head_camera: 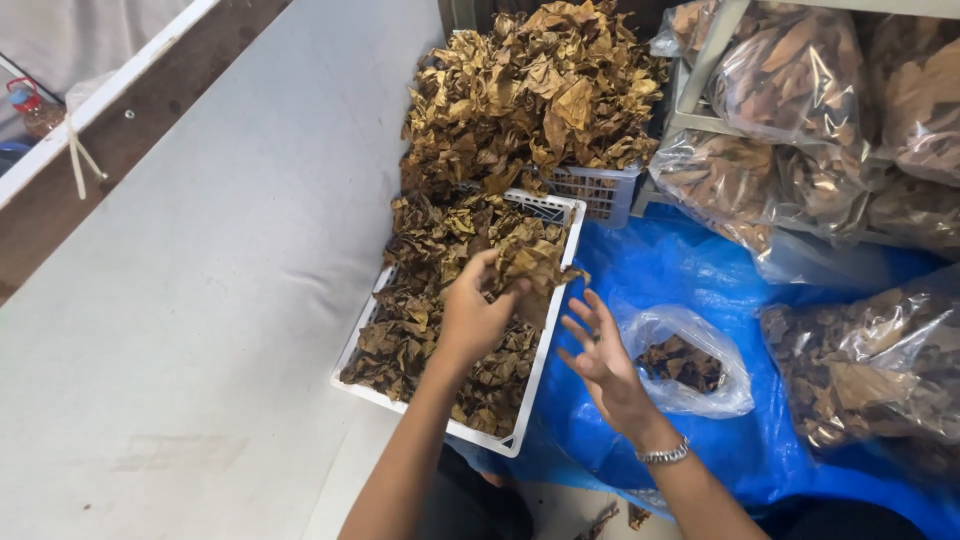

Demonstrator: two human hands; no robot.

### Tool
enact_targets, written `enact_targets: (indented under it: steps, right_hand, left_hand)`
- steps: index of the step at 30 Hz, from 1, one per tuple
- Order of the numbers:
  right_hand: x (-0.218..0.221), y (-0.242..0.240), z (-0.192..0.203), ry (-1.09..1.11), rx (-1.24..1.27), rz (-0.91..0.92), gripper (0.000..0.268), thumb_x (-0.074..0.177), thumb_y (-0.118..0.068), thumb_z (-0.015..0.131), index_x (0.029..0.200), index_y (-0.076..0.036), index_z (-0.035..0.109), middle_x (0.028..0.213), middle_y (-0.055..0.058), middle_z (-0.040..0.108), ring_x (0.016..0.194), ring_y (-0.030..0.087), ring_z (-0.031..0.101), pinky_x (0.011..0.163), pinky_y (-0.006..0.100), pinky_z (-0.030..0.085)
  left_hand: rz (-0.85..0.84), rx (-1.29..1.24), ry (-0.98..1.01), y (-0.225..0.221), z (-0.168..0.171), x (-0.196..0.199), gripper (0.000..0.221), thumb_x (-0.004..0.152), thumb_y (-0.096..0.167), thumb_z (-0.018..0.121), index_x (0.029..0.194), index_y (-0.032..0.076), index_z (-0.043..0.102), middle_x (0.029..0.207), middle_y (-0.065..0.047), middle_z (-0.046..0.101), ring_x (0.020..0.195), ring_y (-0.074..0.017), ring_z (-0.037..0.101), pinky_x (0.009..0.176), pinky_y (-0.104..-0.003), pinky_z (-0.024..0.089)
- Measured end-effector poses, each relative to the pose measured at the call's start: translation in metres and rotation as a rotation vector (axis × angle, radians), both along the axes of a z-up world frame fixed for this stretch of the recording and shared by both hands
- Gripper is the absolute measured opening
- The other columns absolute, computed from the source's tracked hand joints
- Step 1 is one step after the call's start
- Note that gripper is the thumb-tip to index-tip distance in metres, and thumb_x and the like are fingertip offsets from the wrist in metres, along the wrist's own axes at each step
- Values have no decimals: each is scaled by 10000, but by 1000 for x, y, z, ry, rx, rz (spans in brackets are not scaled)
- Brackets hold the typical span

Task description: The person sorts through dried leaves in a white crate and places them into a clear plastic bag by hand.

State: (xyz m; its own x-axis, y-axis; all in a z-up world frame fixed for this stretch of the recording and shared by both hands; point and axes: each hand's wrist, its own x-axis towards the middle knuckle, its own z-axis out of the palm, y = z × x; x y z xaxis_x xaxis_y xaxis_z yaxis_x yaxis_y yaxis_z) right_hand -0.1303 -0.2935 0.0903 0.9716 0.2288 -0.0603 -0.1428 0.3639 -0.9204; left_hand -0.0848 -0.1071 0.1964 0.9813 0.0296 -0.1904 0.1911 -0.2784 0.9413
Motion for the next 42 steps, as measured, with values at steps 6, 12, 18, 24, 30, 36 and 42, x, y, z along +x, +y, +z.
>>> enact_targets:
  steps: [6, 12, 18, 24, 30, 36, 42]
  right_hand:
    - [24, 7, 28, -204, 245, 125, 1287, 824, -590, 740, 1617, -198, -195, 1629, 231, 213, 1491, 439, 247, 1101, 776, 160]
    - [36, -25, -45, -171, 317, 47, 887, 917, -465, 628, 1630, -185, 181, 1480, 214, 500, 1335, 424, 508, 1094, 690, 382]
    - [20, -58, -68, 151, 446, -244, 536, 975, -320, 526, 1444, -63, 522, 1366, 206, 625, 1214, 347, 605, 1079, 562, 440]
    - [-13, -77, -59, 228, 404, -511, 295, 969, -245, 658, 1220, -89, 652, 1177, 147, 715, 1039, 319, 687, 943, 487, 554]
    - [-39, -111, -92, 316, 384, -755, 142, 932, -134, 747, 1053, -142, 673, 964, 64, 719, 814, 206, 721, 738, 315, 603]
    - [-52, -136, -67, 417, 315, -651, 461, 943, -114, 584, 1401, -63, 570, 1376, 164, 632, 1252, 333, 598, 975, 451, 508]
    - [-46, -126, -61, 566, 152, -683, 406, 869, -16, 680, 1269, 1, 612, 1280, 253, 683, 1195, 387, 651, 976, 451, 539]
  left_hand:
    - [-91, -217, -143, -36, -44, -6, 528, 857, 122, 799, 1349, 34, 629, 1133, -228, 746, 1143, -370, 680, 867, -455, 624]
    - [-162, -296, -126, -71, -65, -15, 480, 870, 153, 796, 1308, 22, 651, 1145, -207, 748, 1189, -358, 672, 803, -445, 657]
    - [-117, -242, -114, -111, -72, -35, 460, 844, 176, 812, 1278, 89, 684, 1096, -158, 770, 1132, -280, 707, 929, -409, 614]
    - [-107, -86, -323, -149, -111, -54, 476, 799, 226, 842, 1210, 43, 683, 1140, -110, 645, 1058, -273, 661, 956, -414, 588]
    - [-329, -103, -214, -156, -107, -69, 868, 790, 394, 830, 1469, -14, 475, 1254, -207, 479, 1138, -391, 559, 1021, -556, 493]
    - [-199, -14, -244, -155, -146, -50, 919, 847, 764, 497, 1477, 98, 452, 1349, -111, 443, 1285, -270, 512, 1071, -452, 465]
    - [-176, 340, -179, -154, -184, -15, 875, 886, 530, 686, 1555, 83, 340, 1488, -185, 399, 1386, -383, 389, 1128, -558, 326]
